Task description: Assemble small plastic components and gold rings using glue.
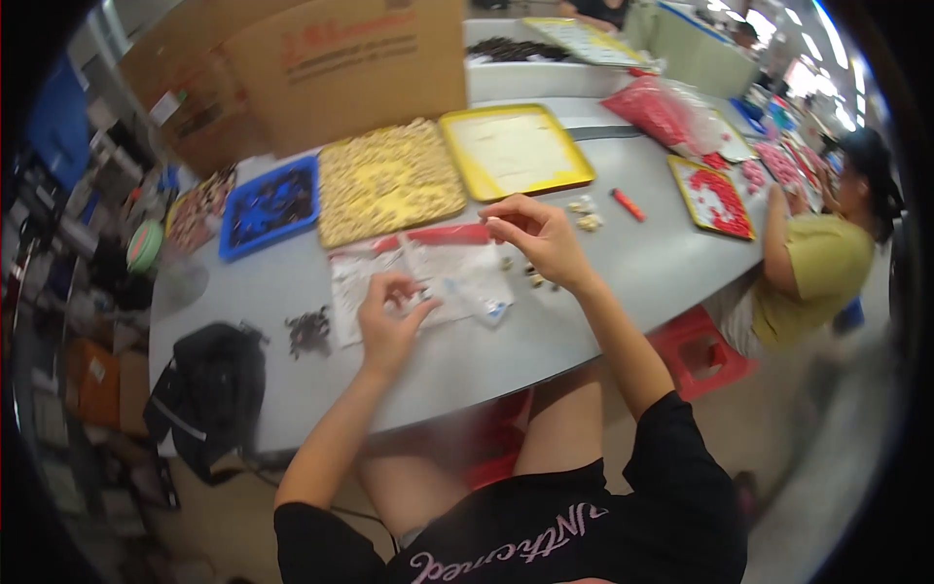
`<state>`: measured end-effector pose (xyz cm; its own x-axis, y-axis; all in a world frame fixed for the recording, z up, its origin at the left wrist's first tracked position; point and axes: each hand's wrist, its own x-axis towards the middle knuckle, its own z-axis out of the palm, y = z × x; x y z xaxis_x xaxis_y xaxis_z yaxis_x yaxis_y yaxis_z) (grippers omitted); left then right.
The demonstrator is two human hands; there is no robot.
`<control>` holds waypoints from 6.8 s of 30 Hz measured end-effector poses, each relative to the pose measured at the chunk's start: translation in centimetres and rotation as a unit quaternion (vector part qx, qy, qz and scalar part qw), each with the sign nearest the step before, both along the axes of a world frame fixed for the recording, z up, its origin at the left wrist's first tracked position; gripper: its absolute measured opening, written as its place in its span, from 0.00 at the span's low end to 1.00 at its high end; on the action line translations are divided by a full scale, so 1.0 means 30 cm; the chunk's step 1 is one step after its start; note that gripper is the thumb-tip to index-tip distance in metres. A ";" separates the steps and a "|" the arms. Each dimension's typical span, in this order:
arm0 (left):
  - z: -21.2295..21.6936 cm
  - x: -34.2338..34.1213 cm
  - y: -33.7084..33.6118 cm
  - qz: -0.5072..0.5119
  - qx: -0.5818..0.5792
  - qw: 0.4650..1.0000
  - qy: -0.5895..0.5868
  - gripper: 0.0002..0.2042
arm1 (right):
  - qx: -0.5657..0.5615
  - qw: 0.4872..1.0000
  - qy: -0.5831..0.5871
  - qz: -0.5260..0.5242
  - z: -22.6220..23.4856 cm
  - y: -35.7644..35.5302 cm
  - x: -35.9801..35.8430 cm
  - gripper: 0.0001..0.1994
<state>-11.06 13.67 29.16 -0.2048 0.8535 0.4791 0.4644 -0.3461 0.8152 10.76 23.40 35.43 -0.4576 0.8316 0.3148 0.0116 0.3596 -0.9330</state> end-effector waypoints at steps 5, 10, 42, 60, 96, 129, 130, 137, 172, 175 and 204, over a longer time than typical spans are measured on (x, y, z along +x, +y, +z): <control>-0.009 0.009 -0.001 0.015 0.048 0.999 -0.016 0.25 | -0.070 0.993 0.041 0.083 -0.094 -0.085 -0.125 0.07; -0.011 0.000 -0.016 0.011 0.038 0.999 -0.035 0.25 | -0.047 0.993 0.027 0.105 -0.085 -0.086 -0.124 0.12; -0.009 0.026 -0.035 -0.062 0.232 0.969 0.057 0.24 | -0.261 0.925 0.116 0.249 -0.119 -0.129 -0.137 0.19; 0.023 0.033 -0.032 -0.081 0.240 0.967 0.027 0.15 | -0.242 0.939 0.062 0.237 -0.116 -0.143 -0.125 0.16; 0.029 0.028 -0.056 -0.153 0.292 0.939 0.093 0.17 | -0.125 0.929 0.017 0.348 -0.098 -0.124 -0.105 0.07; 0.034 0.028 -0.029 -0.133 0.190 0.972 0.035 0.17 | -0.204 0.934 0.054 0.289 -0.098 -0.130 -0.118 0.09; 0.033 0.031 -0.027 -0.128 0.203 0.970 0.036 0.18 | -0.210 0.932 0.056 0.292 -0.098 -0.130 -0.117 0.09; 0.017 0.034 -0.032 -0.086 0.264 0.959 0.060 0.20 | -0.189 0.925 0.075 0.322 -0.090 -0.141 -0.126 0.06; 0.034 0.010 -0.011 -0.046 0.247 0.954 0.165 0.20 | 0.048 0.981 -0.021 0.188 -0.097 -0.118 -0.118 0.07; 0.038 0.008 0.005 0.020 0.205 0.968 0.144 0.19 | 0.222 0.955 -0.190 -0.060 -0.051 -0.075 -0.043 0.07; -0.025 -0.163 0.078 0.111 0.035 0.953 0.279 0.13 | 0.270 0.917 -0.268 -0.120 -0.099 -0.337 -0.172 0.15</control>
<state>-15.94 16.02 28.42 -0.0732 0.7806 0.6207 0.8867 -0.2340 0.3988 5.60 13.30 32.47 -0.4914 0.7170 0.4944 0.5552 0.6953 -0.4564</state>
